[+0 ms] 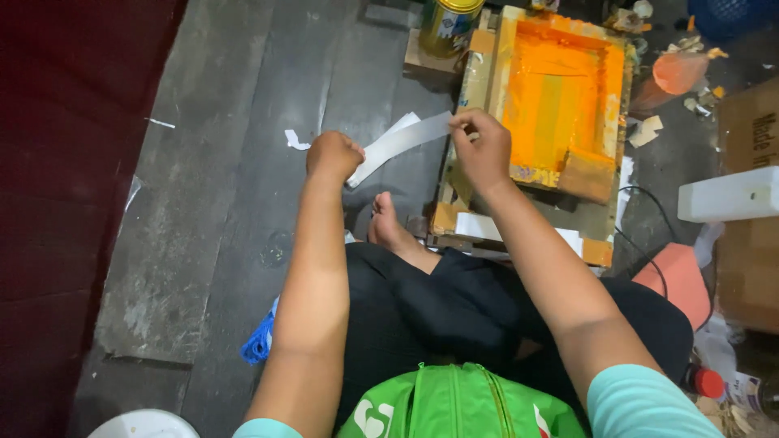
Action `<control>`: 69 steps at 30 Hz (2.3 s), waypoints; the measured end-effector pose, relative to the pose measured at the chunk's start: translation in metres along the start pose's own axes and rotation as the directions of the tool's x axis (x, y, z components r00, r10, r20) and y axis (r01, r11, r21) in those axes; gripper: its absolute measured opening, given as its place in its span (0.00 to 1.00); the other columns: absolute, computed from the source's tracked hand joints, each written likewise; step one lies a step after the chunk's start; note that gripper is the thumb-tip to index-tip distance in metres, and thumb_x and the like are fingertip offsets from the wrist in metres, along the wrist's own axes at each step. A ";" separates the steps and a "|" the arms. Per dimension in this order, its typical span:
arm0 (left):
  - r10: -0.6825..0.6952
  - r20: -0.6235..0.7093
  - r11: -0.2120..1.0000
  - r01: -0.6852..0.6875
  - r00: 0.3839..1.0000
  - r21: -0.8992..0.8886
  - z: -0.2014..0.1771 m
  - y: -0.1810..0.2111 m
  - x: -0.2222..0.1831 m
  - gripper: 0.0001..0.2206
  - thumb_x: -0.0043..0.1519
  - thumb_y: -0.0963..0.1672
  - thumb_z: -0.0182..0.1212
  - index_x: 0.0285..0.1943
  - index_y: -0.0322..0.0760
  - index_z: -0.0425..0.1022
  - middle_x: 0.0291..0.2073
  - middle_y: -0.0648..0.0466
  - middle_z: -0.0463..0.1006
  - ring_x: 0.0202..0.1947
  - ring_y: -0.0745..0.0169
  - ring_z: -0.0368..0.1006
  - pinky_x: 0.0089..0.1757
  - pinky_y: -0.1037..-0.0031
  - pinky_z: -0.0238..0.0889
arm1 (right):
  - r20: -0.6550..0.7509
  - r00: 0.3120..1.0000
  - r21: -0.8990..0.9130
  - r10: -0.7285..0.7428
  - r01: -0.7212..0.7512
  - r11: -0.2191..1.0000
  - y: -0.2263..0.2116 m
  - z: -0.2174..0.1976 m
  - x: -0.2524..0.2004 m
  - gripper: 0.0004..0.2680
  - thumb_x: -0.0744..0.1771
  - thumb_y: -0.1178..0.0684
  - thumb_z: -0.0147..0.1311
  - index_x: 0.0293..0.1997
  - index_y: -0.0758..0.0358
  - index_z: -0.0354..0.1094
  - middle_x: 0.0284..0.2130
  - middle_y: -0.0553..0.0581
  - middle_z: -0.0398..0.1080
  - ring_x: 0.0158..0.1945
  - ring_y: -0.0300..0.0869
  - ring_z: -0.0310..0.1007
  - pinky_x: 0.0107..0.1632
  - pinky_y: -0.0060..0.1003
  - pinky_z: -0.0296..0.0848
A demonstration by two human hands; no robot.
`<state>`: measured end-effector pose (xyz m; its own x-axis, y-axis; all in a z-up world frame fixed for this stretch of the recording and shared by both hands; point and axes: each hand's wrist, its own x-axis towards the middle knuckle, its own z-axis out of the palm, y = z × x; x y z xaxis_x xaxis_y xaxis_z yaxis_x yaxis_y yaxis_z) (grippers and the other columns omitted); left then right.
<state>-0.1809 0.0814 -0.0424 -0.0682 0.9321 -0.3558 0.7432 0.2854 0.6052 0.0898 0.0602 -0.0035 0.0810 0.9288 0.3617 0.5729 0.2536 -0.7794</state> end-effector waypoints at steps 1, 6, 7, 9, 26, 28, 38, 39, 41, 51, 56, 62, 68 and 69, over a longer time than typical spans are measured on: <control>-0.007 0.002 1.000 0.007 1.000 -0.001 -0.002 0.003 -0.004 0.07 0.55 0.43 0.66 0.40 0.45 0.86 0.40 0.47 0.85 0.50 0.41 0.79 0.49 0.55 0.71 | 0.007 1.000 0.002 0.003 -0.003 1.000 0.006 0.008 0.006 0.06 0.65 0.65 0.59 0.39 0.57 0.76 0.32 0.56 0.77 0.36 0.48 0.78 0.36 0.40 0.79; -0.142 0.024 0.989 0.141 0.990 0.047 0.003 0.004 0.002 0.10 0.54 0.45 0.69 0.43 0.43 0.85 0.42 0.45 0.84 0.51 0.41 0.79 0.51 0.52 0.70 | 0.220 0.971 -0.314 -0.097 0.165 0.935 0.014 0.041 0.028 0.07 0.65 0.61 0.61 0.39 0.49 0.80 0.32 0.49 0.79 0.38 0.44 0.79 0.43 0.38 0.78; -0.147 0.027 0.988 0.145 0.989 0.049 0.004 0.001 0.005 0.10 0.54 0.45 0.69 0.43 0.43 0.85 0.42 0.45 0.84 0.51 0.41 0.79 0.51 0.52 0.70 | 0.223 0.970 -0.312 -0.094 0.162 0.936 0.018 0.047 0.031 0.07 0.65 0.61 0.61 0.39 0.49 0.80 0.32 0.49 0.79 0.38 0.44 0.79 0.43 0.38 0.78; -0.157 0.033 0.984 0.153 0.987 0.088 0.006 -0.003 0.012 0.13 0.55 0.45 0.69 0.47 0.37 0.83 0.44 0.41 0.83 0.54 0.38 0.77 0.52 0.49 0.69 | 0.378 0.925 -0.433 -0.037 0.212 0.876 0.026 0.059 0.037 0.07 0.65 0.59 0.60 0.44 0.50 0.80 0.34 0.50 0.79 0.40 0.45 0.79 0.45 0.39 0.78; -0.307 0.128 0.915 0.256 0.943 0.311 0.034 -0.003 0.039 0.16 0.57 0.43 0.60 0.54 0.32 0.78 0.46 0.43 0.81 0.52 0.40 0.77 0.48 0.49 0.71 | 0.623 0.736 -0.685 0.265 0.350 0.639 0.094 0.134 0.063 0.11 0.64 0.52 0.56 0.48 0.60 0.78 0.35 0.64 0.77 0.41 0.57 0.78 0.40 0.55 0.76; -0.320 0.129 0.905 0.262 0.939 0.334 0.033 -0.001 0.038 0.17 0.58 0.43 0.61 0.55 0.31 0.77 0.47 0.43 0.80 0.53 0.39 0.76 0.49 0.48 0.70 | 0.625 0.722 -0.699 0.298 0.345 0.627 0.086 0.133 0.063 0.13 0.64 0.50 0.56 0.51 0.61 0.77 0.38 0.66 0.77 0.44 0.59 0.77 0.42 0.57 0.74; -0.266 0.048 0.857 0.214 0.963 0.469 0.057 -0.005 0.041 0.21 0.61 0.44 0.62 0.60 0.33 0.61 0.54 0.39 0.67 0.55 0.36 0.65 0.48 0.46 0.65 | 0.651 0.652 -0.702 0.390 0.319 0.637 0.064 0.134 0.050 0.24 0.65 0.58 0.57 0.69 0.56 0.55 0.53 0.71 0.65 0.52 0.66 0.72 0.49 0.59 0.73; -0.266 0.057 0.846 0.205 0.962 0.492 0.056 -0.003 0.039 0.20 0.62 0.45 0.61 0.59 0.34 0.60 0.53 0.39 0.67 0.54 0.37 0.65 0.47 0.46 0.64 | 0.663 0.635 -0.697 0.397 0.331 0.636 0.066 0.135 0.050 0.24 0.65 0.58 0.57 0.69 0.56 0.54 0.52 0.71 0.65 0.51 0.66 0.72 0.49 0.59 0.74; -0.264 0.057 0.835 0.199 0.963 0.513 0.058 -0.006 0.039 0.19 0.63 0.44 0.60 0.59 0.35 0.61 0.53 0.40 0.67 0.54 0.37 0.65 0.47 0.47 0.64 | 0.670 0.636 -0.694 0.383 0.354 0.626 0.076 0.139 0.049 0.21 0.65 0.58 0.57 0.67 0.57 0.57 0.51 0.71 0.65 0.50 0.66 0.73 0.47 0.58 0.74; -0.256 0.056 0.804 0.181 0.965 0.566 0.077 -0.016 0.051 0.16 0.61 0.42 0.61 0.57 0.34 0.69 0.45 0.44 0.73 0.48 0.44 0.72 0.45 0.52 0.65 | 0.644 0.668 -0.740 0.374 0.417 0.528 0.092 0.152 0.046 0.15 0.67 0.58 0.53 0.61 0.57 0.61 0.49 0.68 0.65 0.47 0.60 0.74 0.45 0.57 0.74; -0.222 0.050 0.810 0.156 0.974 0.566 0.087 -0.020 0.059 0.15 0.60 0.41 0.62 0.56 0.34 0.71 0.41 0.46 0.74 0.44 0.47 0.75 0.41 0.56 0.66 | 0.647 0.650 -0.732 0.399 0.384 0.563 0.091 0.151 0.049 0.15 0.67 0.58 0.53 0.61 0.57 0.60 0.47 0.69 0.64 0.45 0.62 0.74 0.42 0.58 0.74; -0.262 0.076 0.832 0.185 0.962 0.523 0.077 -0.005 0.050 0.16 0.62 0.40 0.61 0.59 0.32 0.72 0.46 0.45 0.76 0.49 0.45 0.76 0.43 0.53 0.68 | 0.644 0.637 -0.745 0.424 0.396 0.536 0.087 0.150 0.049 0.15 0.68 0.57 0.51 0.63 0.57 0.59 0.46 0.67 0.65 0.45 0.60 0.75 0.42 0.57 0.74; -0.274 0.087 0.833 0.191 0.958 0.519 0.075 -0.004 0.052 0.17 0.60 0.40 0.64 0.59 0.32 0.72 0.45 0.44 0.77 0.48 0.44 0.76 0.43 0.53 0.70 | 0.628 0.658 -0.760 0.417 0.401 0.512 0.085 0.150 0.047 0.14 0.67 0.55 0.51 0.60 0.57 0.61 0.45 0.65 0.67 0.45 0.57 0.75 0.43 0.55 0.74; -0.274 0.086 0.835 0.193 0.958 0.515 0.076 -0.004 0.053 0.18 0.59 0.40 0.65 0.58 0.33 0.73 0.44 0.43 0.77 0.47 0.44 0.77 0.42 0.54 0.70 | 0.620 0.670 -0.765 0.408 0.402 0.503 0.086 0.150 0.046 0.14 0.67 0.54 0.52 0.59 0.56 0.62 0.43 0.64 0.68 0.44 0.56 0.75 0.43 0.55 0.74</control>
<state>-0.1374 0.1125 -0.1178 -0.2122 0.7955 -0.5676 0.9504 0.3031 0.0695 0.0200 0.1657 -0.1304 -0.2178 0.8935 -0.3927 0.9448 0.2939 0.1448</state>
